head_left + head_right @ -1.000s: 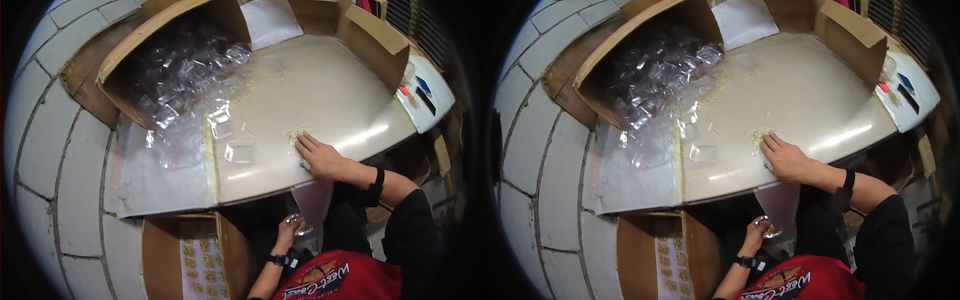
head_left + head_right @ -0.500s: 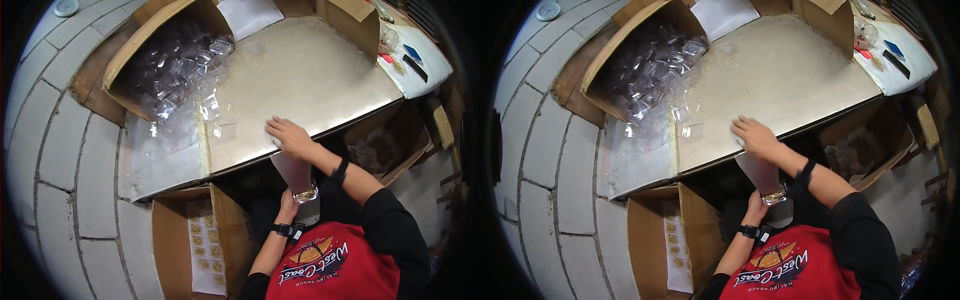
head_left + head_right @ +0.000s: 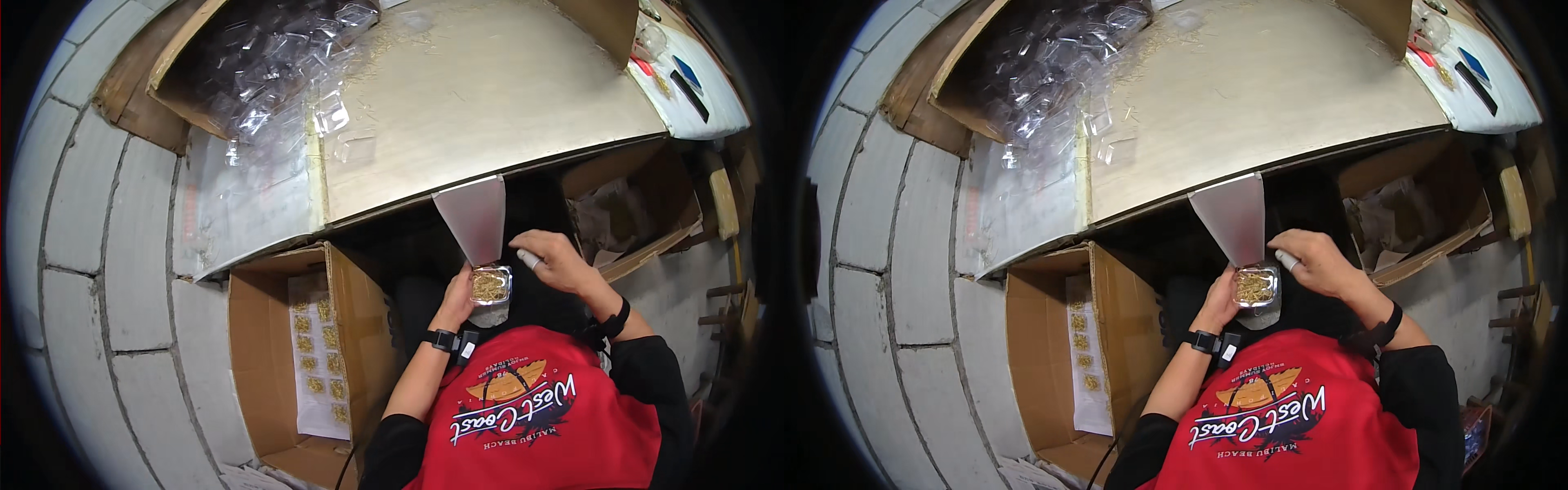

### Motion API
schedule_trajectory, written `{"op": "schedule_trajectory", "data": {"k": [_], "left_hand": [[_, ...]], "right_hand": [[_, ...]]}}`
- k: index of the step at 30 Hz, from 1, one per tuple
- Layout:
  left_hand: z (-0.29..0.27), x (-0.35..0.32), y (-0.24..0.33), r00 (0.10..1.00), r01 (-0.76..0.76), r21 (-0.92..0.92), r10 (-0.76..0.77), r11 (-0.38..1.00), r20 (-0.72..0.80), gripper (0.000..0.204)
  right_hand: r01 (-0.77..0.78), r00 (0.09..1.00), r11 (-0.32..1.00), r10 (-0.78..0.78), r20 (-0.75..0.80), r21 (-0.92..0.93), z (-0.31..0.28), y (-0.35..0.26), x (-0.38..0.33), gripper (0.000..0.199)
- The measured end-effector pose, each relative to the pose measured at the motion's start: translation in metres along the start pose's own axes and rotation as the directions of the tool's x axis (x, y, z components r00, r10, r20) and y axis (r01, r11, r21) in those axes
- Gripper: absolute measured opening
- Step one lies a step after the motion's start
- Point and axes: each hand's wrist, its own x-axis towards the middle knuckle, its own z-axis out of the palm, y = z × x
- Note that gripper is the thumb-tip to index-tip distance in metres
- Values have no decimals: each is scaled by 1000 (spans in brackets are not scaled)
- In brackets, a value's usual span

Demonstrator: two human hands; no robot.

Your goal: The person scoops small yellow items from a table into clear plastic containers using a white funnel. They then place the filled containers into a cardboard box. The person repeats this process multiple times, gathering the items from the table and filling new containers.

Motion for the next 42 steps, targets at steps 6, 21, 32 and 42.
{"op": "schedule_trajectory", "data": {"k": [6,21,32,42], "left_hand": [[5,-31,18,1000,-12,97,10,995,21,30],[48,-61,51,960,-273,198,281,941,-10,36],[53,-76,57,924,-379,83,372,922,89,38],[63,-76,52,922,-387,59,385,920,49,38]], "right_hand": [[127,963,983,-154,222,132,39,2,0,46],[383,912,920,-390,125,77,46,-11,13,44],[164,982,983,-171,79,79,27,-24,19,69],[226,973,974,-225,49,-19,40,-33,26,70]]}}
